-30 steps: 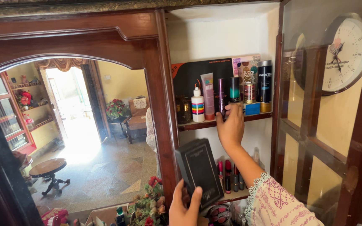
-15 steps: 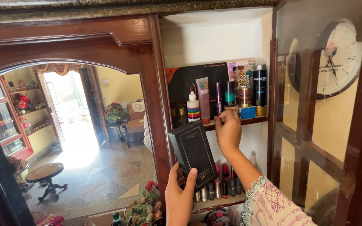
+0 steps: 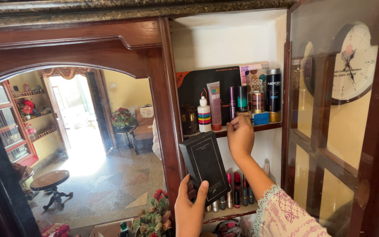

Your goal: The person organizes various personal items on a wooden vanity table and inside its drawers and cabinet. They handle a pink cloth, small bottles, a blue pouch, a black box, and a turquoise pouch, moving them between the table surface, an open drawer, and a glass-fronted cabinet.

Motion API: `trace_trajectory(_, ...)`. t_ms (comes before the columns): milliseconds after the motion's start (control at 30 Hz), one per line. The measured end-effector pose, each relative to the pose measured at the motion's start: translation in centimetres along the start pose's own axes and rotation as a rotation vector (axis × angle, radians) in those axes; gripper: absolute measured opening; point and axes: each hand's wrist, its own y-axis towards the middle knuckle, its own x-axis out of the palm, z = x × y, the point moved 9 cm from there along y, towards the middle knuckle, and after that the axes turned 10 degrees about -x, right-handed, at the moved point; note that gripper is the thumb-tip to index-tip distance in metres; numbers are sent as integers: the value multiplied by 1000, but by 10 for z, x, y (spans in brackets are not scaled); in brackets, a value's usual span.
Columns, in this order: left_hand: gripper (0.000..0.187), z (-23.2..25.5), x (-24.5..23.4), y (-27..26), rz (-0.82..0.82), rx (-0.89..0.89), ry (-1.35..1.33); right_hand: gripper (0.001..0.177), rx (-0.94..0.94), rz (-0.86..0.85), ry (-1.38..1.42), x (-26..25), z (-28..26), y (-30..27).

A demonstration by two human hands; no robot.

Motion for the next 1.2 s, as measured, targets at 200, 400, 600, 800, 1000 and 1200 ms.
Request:
trace_trajectory(200, 83, -4, -5, 1, -2, 7, -50, 29, -215, 52, 80, -1, -42, -4)
trace_trajectory(400, 81, -8, -7, 3, -4, -81, -13, 43, -32, -175, 64, 17, -40, -1)
trace_trajectory(600, 80, -10, -7, 2, 11, -70, -5, 49, 33, -181, 41, 20, -33, -2)
trace_trajectory(800, 80, -10, -3, 4, -9, -30, -6, 48, -40, -71, 25, 11, -38, -2)
trace_trajectory(1000, 81, -17, -1, 7, -26, -76, 18, 44, -25, -82, 44, 11, -35, -4)
trace_trajectory(1200, 84, -20, 0, 7, -20, -55, 16, 42, -49, -59, 45, 10, -35, -7)
